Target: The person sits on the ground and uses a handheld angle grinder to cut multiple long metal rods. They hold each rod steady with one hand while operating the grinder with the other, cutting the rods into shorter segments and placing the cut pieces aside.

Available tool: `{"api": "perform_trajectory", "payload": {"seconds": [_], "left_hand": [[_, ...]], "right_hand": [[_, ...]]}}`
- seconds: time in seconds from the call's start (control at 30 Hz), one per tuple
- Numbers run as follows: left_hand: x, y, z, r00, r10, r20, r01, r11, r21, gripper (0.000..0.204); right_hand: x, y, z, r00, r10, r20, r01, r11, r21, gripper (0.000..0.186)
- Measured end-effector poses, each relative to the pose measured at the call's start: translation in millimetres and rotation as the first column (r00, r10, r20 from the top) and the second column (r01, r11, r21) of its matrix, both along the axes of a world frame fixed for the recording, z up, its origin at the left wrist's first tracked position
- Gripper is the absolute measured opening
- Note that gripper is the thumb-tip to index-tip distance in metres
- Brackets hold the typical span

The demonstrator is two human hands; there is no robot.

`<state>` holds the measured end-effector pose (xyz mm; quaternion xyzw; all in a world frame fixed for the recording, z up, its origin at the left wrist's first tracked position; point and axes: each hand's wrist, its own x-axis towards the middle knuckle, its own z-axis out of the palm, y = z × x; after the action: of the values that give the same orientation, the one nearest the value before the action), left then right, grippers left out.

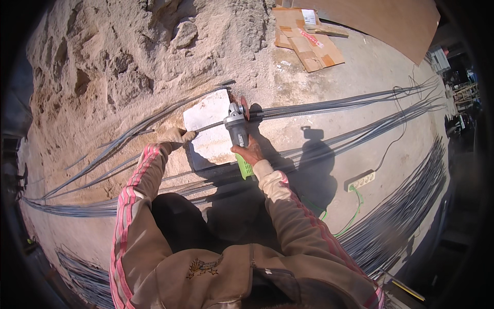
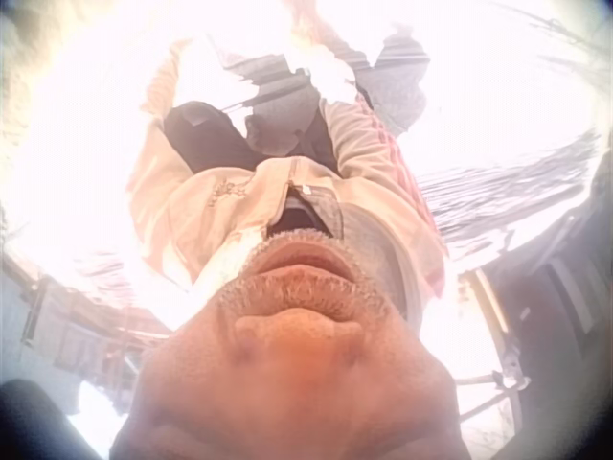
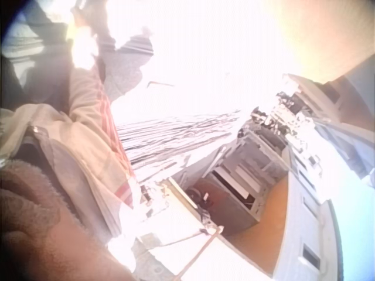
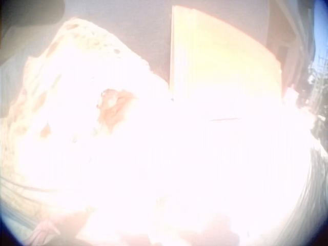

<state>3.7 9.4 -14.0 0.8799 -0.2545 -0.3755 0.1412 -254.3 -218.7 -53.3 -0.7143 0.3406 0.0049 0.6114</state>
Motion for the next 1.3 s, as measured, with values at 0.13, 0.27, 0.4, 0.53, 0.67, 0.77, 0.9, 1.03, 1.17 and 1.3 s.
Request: {"api": "perform_trajectory", "payload": {"seconds": [0.13,0.27,0.4,0.53,0.67,0.77,0.9,1.03,1.17,1.3], "left_hand": [[2,-11,-7,0.999,-0.046,-0.017,0.046,0.999,-0.007,0.068],[2,0,-11,0.999,-0.037,-0.003,0.037,0.998,-0.057,0.069],[-1,-7,-6,0.998,-0.047,-0.038,0.046,0.999,-0.017,0.068],[3,0,-5,0.995,-0.051,-0.080,0.050,0.999,-0.010,0.063],[-1,14,-2,0.992,-0.125,0.023,0.127,0.981,-0.144,0.050],[1,17,10,0.991,-0.112,0.080,0.125,0.974,-0.190,0.044],[44,4,25,0.813,-0.170,0.557,0.257,0.963,-0.081,0.031],[102,-41,50,0.525,-0.126,0.842,0.043,0.992,0.122,0.035],[65,-71,62,0.666,-0.205,0.717,0.228,0.971,0.065,0.035],[-20,-13,59,0.918,-0.044,0.394,0.161,0.950,-0.269,0.035]], "right_hand": [[-8,-5,-29,0.998,-0.064,-0.007,0.063,0.992,-0.110,0.084],[-3,-2,14,1.000,-0.014,0.014,0.014,1.000,-0.019,0.081],[-8,0,17,0.993,-0.111,0.036,0.108,0.991,0.077,0.079],[-13,6,29,0.988,-0.147,0.043,0.144,0.988,0.056,0.074],[-29,2,48,0.983,-0.161,0.092,0.152,0.983,0.099,0.071],[-38,-4,57,0.961,-0.237,0.144,0.213,0.964,0.161,0.067],[-46,-3,99,0.941,-0.274,0.201,0.251,0.959,0.132,0.060],[-48,-7,106,0.937,-0.281,0.209,0.237,0.948,0.212,0.057],[-61,-11,117,0.915,-0.319,0.245,0.275,0.941,0.199,0.051],[-71,-18,109,0.933,-0.264,0.244,0.245,0.964,0.105,0.049]]}}
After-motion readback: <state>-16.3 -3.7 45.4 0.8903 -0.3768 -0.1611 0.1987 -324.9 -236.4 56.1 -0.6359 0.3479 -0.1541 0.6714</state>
